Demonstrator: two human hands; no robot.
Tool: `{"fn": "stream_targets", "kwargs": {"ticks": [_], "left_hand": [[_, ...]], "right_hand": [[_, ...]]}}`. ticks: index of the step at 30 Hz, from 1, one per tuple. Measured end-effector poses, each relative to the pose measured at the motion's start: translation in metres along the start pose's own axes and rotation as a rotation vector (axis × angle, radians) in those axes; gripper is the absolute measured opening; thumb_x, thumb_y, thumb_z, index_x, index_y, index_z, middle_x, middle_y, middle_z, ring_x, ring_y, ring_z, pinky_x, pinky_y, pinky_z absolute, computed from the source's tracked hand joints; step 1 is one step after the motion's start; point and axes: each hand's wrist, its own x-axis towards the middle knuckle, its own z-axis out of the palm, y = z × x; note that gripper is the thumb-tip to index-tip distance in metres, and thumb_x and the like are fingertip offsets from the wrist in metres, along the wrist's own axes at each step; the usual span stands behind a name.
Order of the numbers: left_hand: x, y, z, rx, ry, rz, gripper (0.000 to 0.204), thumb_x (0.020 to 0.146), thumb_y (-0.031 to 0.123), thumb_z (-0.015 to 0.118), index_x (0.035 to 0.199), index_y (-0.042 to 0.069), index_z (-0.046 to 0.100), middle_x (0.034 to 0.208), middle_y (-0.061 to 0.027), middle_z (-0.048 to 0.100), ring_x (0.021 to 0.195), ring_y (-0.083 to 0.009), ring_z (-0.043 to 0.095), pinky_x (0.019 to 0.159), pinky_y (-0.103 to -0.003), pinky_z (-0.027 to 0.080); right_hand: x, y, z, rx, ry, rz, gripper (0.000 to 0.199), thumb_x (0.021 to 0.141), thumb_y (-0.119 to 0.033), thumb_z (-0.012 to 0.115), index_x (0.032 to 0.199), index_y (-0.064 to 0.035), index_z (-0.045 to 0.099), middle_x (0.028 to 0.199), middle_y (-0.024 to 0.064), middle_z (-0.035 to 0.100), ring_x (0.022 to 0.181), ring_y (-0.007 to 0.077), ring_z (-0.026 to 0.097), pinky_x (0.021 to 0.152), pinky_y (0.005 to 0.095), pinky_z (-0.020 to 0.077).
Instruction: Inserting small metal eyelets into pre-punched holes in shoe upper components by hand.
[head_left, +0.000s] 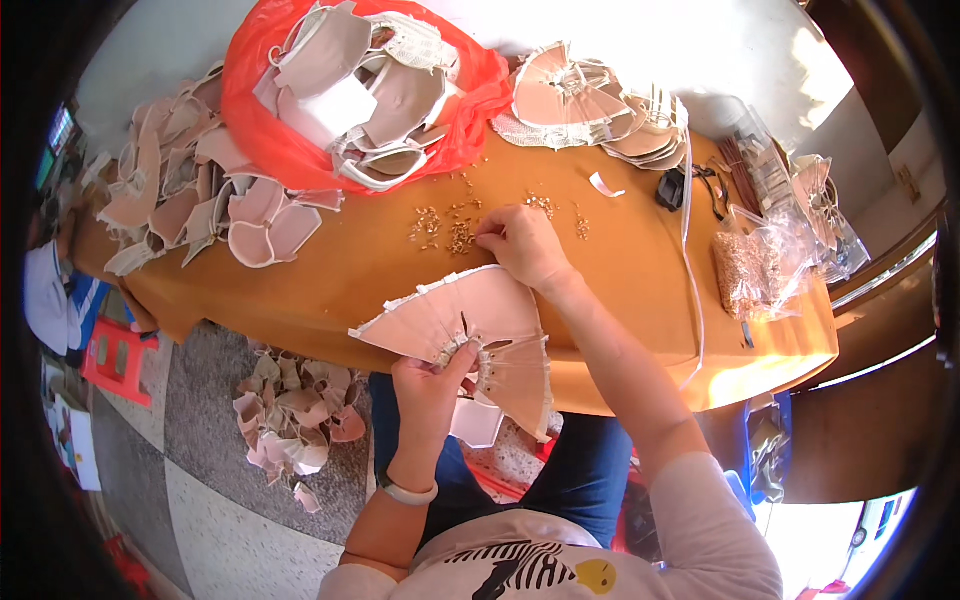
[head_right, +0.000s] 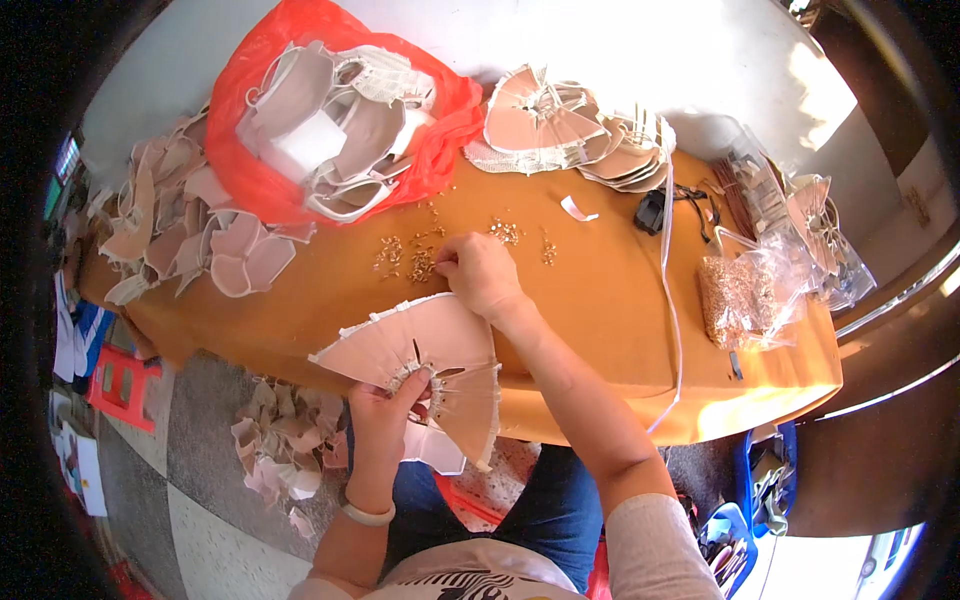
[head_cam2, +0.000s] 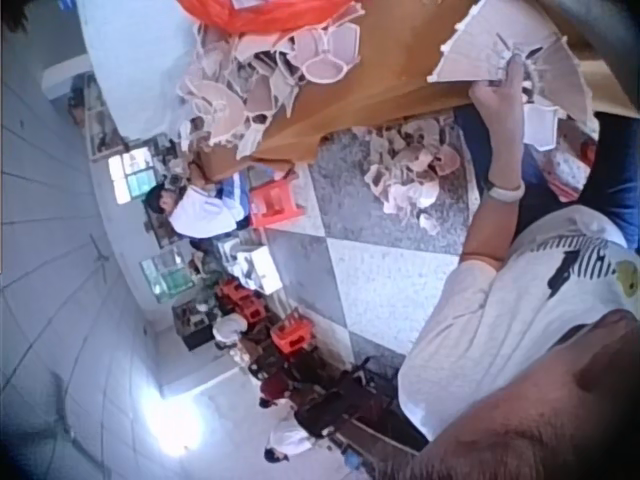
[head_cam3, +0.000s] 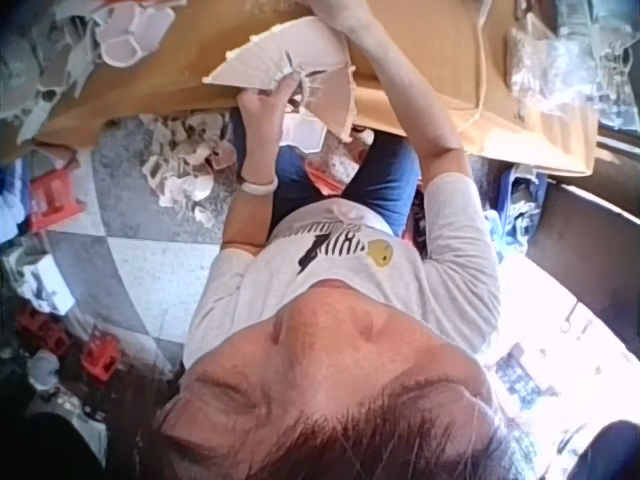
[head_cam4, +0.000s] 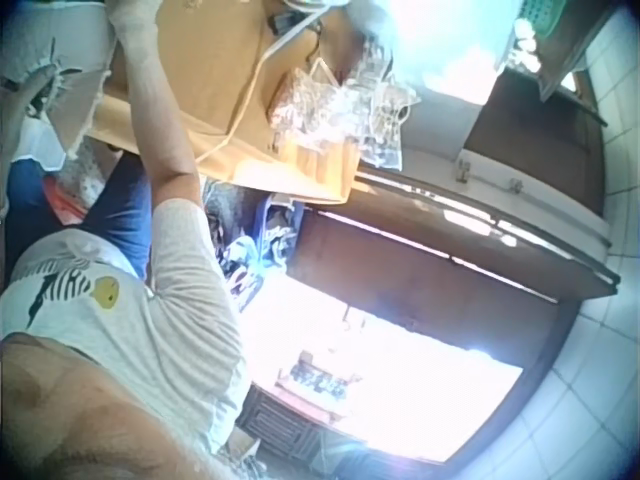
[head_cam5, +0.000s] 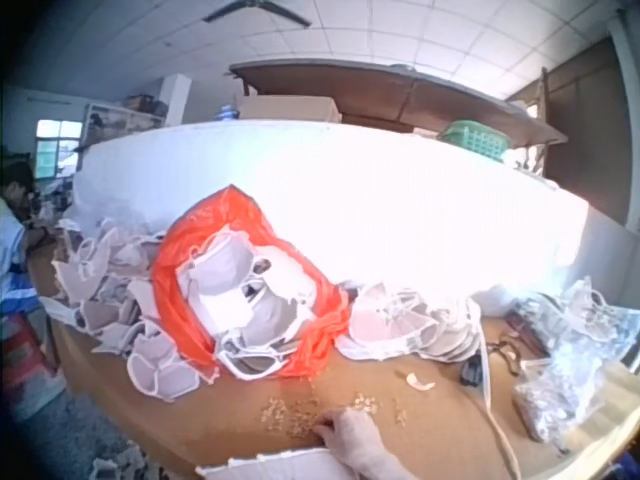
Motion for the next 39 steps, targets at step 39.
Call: {"fn": "stream_targets", "kwargs": {"ticks": [39], "left_hand": [[-0.006, 0.014, 0.002, -0.184, -0.155, -0.129, 0.012, 0.090, 0.005, 0.065, 0.097, -0.004, 0.068, 0.084, -0.0098, 0.071, 0.070, -0.0147, 0.069, 0.056, -0.025, 0.052]], "right_hand": [[-0.117, -0.039, -0.003, -0.117, 0.203, -0.566, 0.026, 0.071, -0.006, 0.075, 0.096, -0.0038, 0.072, 0.088, 0.0047, 0.065, 0.071, 0.0217, 0.064, 0.060, 0.0330, 0.0515]]}}
